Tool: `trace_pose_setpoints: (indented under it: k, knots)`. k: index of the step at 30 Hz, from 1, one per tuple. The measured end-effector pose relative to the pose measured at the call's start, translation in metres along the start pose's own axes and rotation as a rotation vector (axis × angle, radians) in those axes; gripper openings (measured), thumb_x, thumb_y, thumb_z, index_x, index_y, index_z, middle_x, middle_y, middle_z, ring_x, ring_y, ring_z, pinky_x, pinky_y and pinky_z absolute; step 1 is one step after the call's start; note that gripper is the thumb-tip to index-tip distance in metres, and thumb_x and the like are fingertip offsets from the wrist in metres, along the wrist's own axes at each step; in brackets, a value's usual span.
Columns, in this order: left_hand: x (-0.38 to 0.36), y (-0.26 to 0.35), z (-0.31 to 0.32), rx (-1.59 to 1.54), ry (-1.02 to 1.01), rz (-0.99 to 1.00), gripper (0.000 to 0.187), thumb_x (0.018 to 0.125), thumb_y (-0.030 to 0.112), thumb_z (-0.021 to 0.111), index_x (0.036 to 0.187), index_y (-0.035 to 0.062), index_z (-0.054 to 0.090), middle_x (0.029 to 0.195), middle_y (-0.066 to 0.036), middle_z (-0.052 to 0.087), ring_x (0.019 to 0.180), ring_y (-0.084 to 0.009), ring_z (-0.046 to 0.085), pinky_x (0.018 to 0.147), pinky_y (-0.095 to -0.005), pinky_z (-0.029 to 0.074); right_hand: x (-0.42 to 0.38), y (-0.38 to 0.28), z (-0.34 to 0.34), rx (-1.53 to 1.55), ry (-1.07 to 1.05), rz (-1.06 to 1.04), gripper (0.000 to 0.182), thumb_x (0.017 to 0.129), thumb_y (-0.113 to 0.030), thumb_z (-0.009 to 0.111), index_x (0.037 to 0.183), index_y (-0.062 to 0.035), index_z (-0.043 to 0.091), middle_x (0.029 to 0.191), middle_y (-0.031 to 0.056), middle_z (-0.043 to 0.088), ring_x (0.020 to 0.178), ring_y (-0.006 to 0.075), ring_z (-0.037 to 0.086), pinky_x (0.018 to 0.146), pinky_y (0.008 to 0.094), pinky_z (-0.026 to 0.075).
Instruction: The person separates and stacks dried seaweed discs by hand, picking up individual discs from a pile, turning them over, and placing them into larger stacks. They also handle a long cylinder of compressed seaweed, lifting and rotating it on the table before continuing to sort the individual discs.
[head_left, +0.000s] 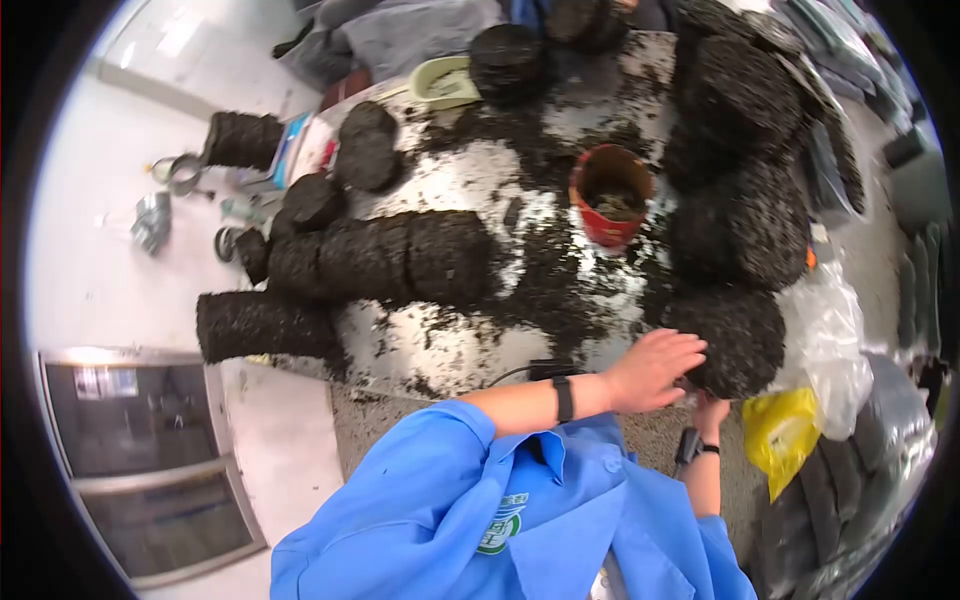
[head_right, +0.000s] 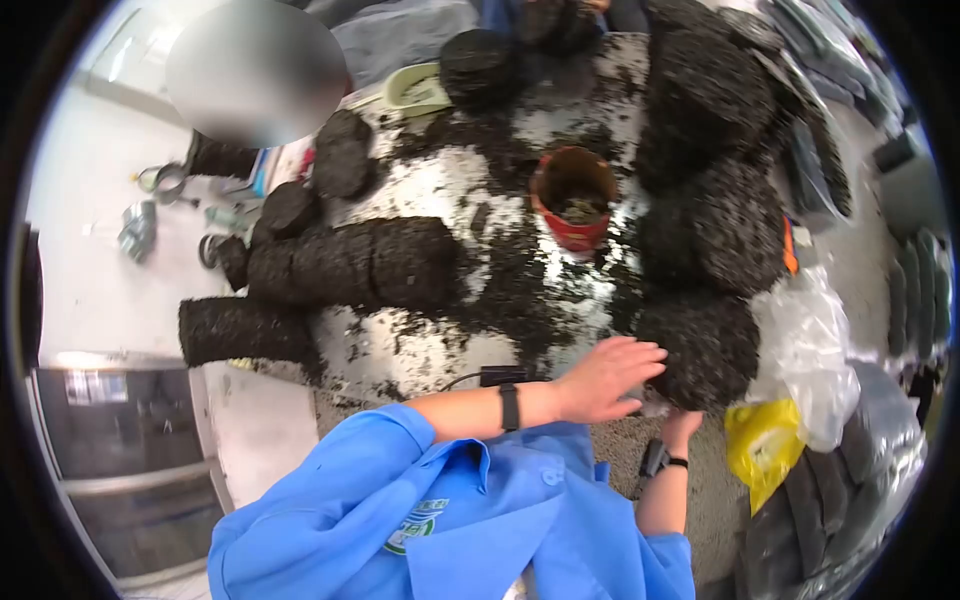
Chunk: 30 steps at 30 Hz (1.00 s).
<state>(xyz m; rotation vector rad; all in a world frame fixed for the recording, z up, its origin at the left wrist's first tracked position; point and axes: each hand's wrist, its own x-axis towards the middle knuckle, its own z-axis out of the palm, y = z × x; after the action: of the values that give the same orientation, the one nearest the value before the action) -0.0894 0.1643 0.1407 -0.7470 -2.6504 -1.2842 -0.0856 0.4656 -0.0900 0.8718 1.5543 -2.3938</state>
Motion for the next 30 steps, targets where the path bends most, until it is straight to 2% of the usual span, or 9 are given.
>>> trace_pose_setpoints:
  k: [4,9,13,15,17,19,21,27,30]
  knots:
    - [-0.129,-0.042,-0.113,0.124,0.408,-0.474,0.044,0.079,0.015,0.069,0.121,0.0050,0.064,0.124,-0.016,0.063,0.115,-0.0362,0.058,0.103,-0.0454,0.044,-0.040,0.023,-0.047,-0.134,0.198,0.292,0.027,0.100,-0.030,0.057,0.114,-0.0085,0.064,0.097,0.0011,0.065,0.084,0.0132,0.061,0.075,0.0297,0.052]
    - [-0.351,-0.134,-0.215,0.233,1.142,-1.051,0.038,0.088,0.003,0.065,0.124,0.0041,0.054,0.117,-0.010,0.052,0.102,-0.0214,0.056,0.087,-0.0333,0.050,-0.140,0.020,0.149,-0.300,-0.136,0.319,0.017,0.095,-0.020,0.067,0.103,-0.0058,0.064,0.088,0.0052,0.066,0.074,0.0135,0.062,0.062,0.0269,0.049]
    - [-0.393,-0.143,-0.291,0.384,1.097,-1.068,0.045,0.087,0.004,0.067,0.129,0.0036,0.051,0.122,-0.015,0.050,0.110,-0.0259,0.053,0.091,-0.0357,0.049,-0.185,0.050,0.349,-0.474,-0.618,0.045,0.036,0.095,-0.020,0.071,0.123,-0.0010,0.059,0.104,0.0074,0.065,0.092,0.0155,0.063,0.080,0.0282,0.052]
    - [-0.407,-0.170,-0.310,0.440,1.070,-0.986,0.054,0.087,0.009,0.069,0.136,0.0015,0.046,0.129,-0.019,0.049,0.116,-0.0317,0.053,0.099,-0.0429,0.046,-0.189,0.096,0.432,-0.631,-0.609,-0.345,0.055,0.090,-0.026,0.078,0.131,0.0028,0.054,0.121,0.0132,0.061,0.110,0.0227,0.062,0.093,0.0337,0.051]
    - [-0.412,-0.192,-0.331,0.923,1.059,-0.929,0.064,0.088,0.017,0.070,0.141,-0.0019,0.041,0.135,-0.021,0.047,0.120,-0.0372,0.052,0.105,-0.0496,0.041,-0.192,0.131,0.495,-0.775,-0.573,-0.411,0.078,0.082,-0.031,0.085,0.139,0.0052,0.046,0.135,0.0194,0.054,0.125,0.0312,0.054,0.106,0.0397,0.045]
    - [-0.430,-0.222,-0.346,0.830,1.088,-1.032,0.075,0.087,0.024,0.072,0.145,-0.0047,0.035,0.135,-0.021,0.049,0.123,-0.0404,0.049,0.107,-0.0518,0.039,-0.196,0.160,0.531,-0.942,-0.496,-0.536,0.096,0.075,-0.034,0.090,0.146,0.0065,0.038,0.140,0.0230,0.049,0.131,0.0354,0.048,0.112,0.0432,0.039]
    - [-0.436,-0.226,-0.362,0.409,1.000,-1.213,0.073,0.087,0.027,0.073,0.144,-0.0039,0.039,0.132,-0.021,0.051,0.124,-0.0410,0.047,0.106,-0.0497,0.040,-0.209,0.166,0.542,-0.928,-0.485,-0.448,0.108,0.072,-0.036,0.092,0.151,0.0058,0.030,0.147,0.0247,0.042,0.137,0.0365,0.041,0.116,0.0443,0.033]
    - [-0.467,-0.258,-0.364,0.487,0.793,-1.126,0.060,0.088,0.035,0.073,0.132,0.0012,0.051,0.127,-0.021,0.054,0.118,-0.0374,0.053,0.104,-0.0468,0.041,-0.219,0.155,0.537,-0.856,-0.439,-0.199,0.112,0.072,-0.028,0.093,0.153,0.0051,0.025,0.150,0.0237,0.042,0.139,0.0323,0.043,0.115,0.0400,0.036]
    - [-0.473,-0.274,-0.350,-0.251,0.930,-1.008,0.055,0.092,0.034,0.070,0.131,0.0001,0.050,0.135,-0.018,0.052,0.126,-0.0300,0.051,0.106,-0.0409,0.039,-0.215,0.154,0.524,-0.696,-0.503,-0.121,0.109,0.074,-0.023,0.091,0.154,0.0045,0.024,0.146,0.0210,0.047,0.132,0.0292,0.050,0.110,0.0378,0.041]
